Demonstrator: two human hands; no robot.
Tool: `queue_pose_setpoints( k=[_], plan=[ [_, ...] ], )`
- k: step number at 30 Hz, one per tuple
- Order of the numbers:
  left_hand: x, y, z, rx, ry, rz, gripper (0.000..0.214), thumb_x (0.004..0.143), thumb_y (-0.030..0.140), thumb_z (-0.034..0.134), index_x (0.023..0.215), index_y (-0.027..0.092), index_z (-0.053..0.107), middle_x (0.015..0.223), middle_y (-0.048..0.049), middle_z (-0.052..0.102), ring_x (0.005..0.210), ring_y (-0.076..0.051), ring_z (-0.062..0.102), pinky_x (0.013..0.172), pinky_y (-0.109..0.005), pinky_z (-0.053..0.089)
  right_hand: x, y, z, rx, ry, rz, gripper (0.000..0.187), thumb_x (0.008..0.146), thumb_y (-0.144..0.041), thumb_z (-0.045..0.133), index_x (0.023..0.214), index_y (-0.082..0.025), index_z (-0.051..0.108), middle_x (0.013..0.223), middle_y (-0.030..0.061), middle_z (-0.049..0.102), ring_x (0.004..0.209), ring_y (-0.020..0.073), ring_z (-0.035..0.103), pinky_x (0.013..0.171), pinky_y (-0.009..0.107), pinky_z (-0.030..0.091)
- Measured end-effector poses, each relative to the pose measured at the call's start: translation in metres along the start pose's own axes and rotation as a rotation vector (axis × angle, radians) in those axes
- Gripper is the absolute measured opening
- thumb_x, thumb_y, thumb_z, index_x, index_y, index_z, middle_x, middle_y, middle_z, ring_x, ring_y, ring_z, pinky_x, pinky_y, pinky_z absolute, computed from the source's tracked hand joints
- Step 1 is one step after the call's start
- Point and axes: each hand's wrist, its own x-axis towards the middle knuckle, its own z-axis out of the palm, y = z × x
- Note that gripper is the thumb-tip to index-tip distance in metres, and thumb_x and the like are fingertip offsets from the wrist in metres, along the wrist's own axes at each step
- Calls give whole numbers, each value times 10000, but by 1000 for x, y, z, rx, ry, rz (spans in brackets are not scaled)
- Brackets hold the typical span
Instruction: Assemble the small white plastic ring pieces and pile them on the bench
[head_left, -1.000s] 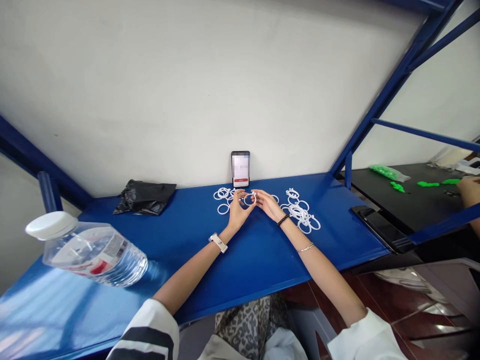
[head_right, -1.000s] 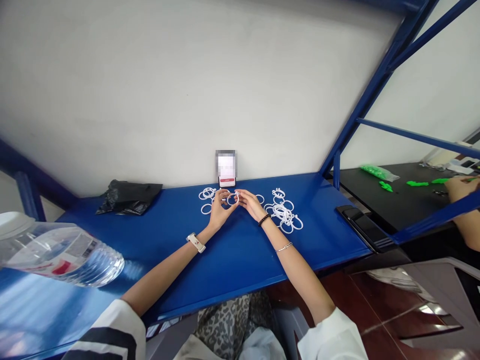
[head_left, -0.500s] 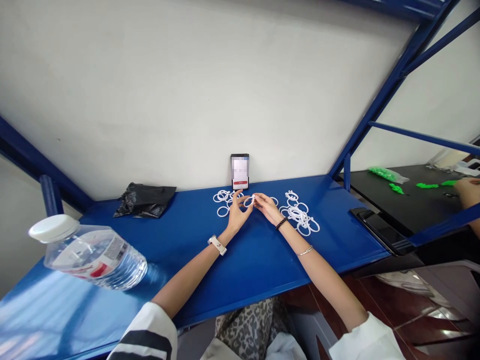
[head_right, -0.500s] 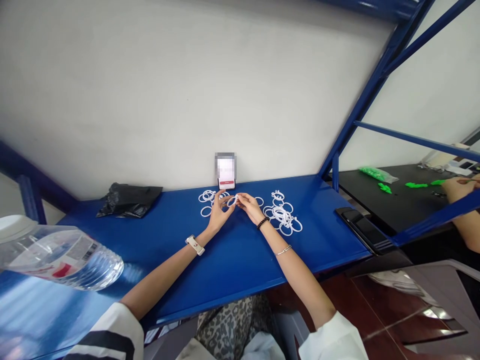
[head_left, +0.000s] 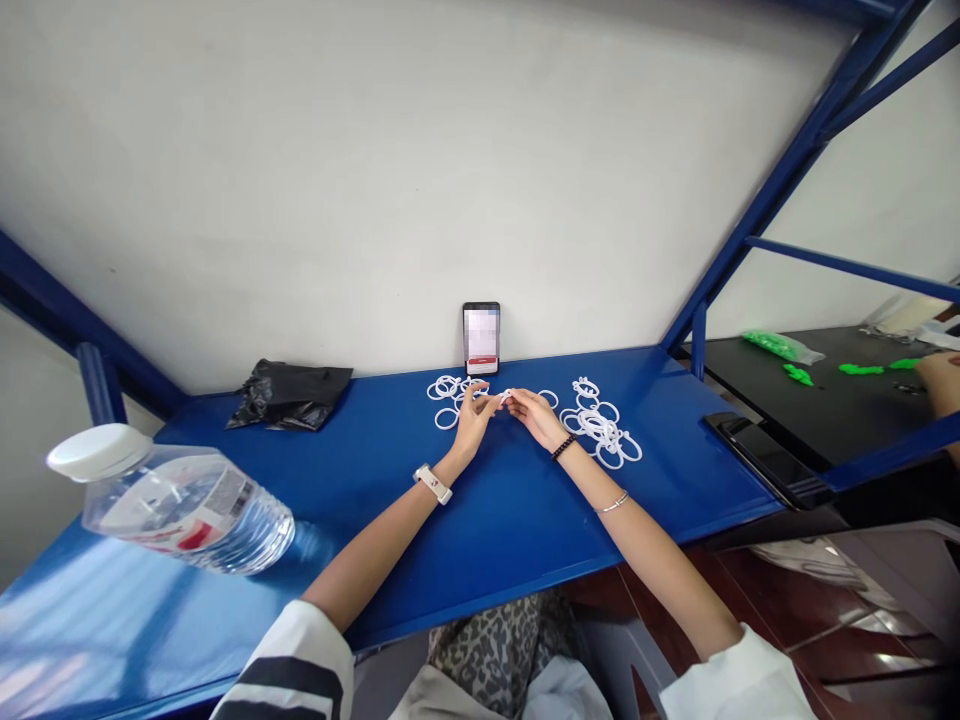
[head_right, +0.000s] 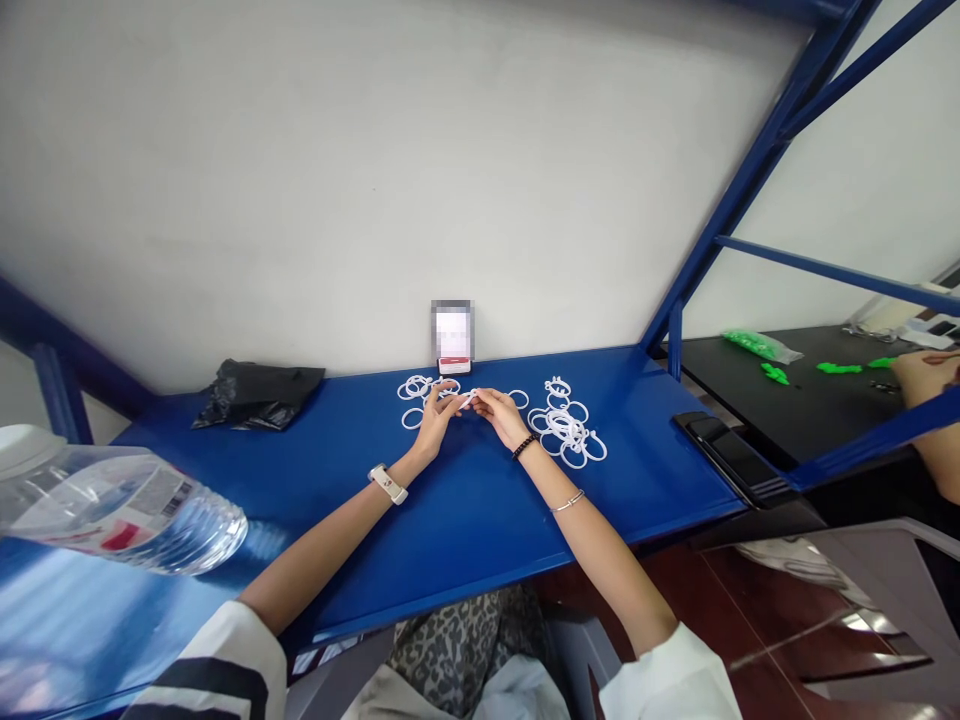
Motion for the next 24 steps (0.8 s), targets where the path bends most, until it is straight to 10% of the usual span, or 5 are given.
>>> queue_pose_setpoints(
  k=[13, 24],
  plan=[
    [4, 0, 1, 32, -62, -44, 428, 811, 594, 569, 709, 193, 457, 565, 34, 503, 501, -87, 446, 515, -240, 361, -7, 5, 10, 69, 33, 51, 186, 634, -309, 807, 709, -186, 688, 685, 5, 676, 663, 119, 606, 680, 267, 479],
    [3, 6, 1, 4, -75, -111, 366, 807, 413, 509, 550, 194, 369, 454, 58, 323, 409, -54, 262, 415, -206, 210, -9, 8, 16, 152, 4, 131, 153, 651, -246, 757, 633, -174, 624, 619, -21, 593, 589, 86, 505, 623, 256, 427]
  ],
)
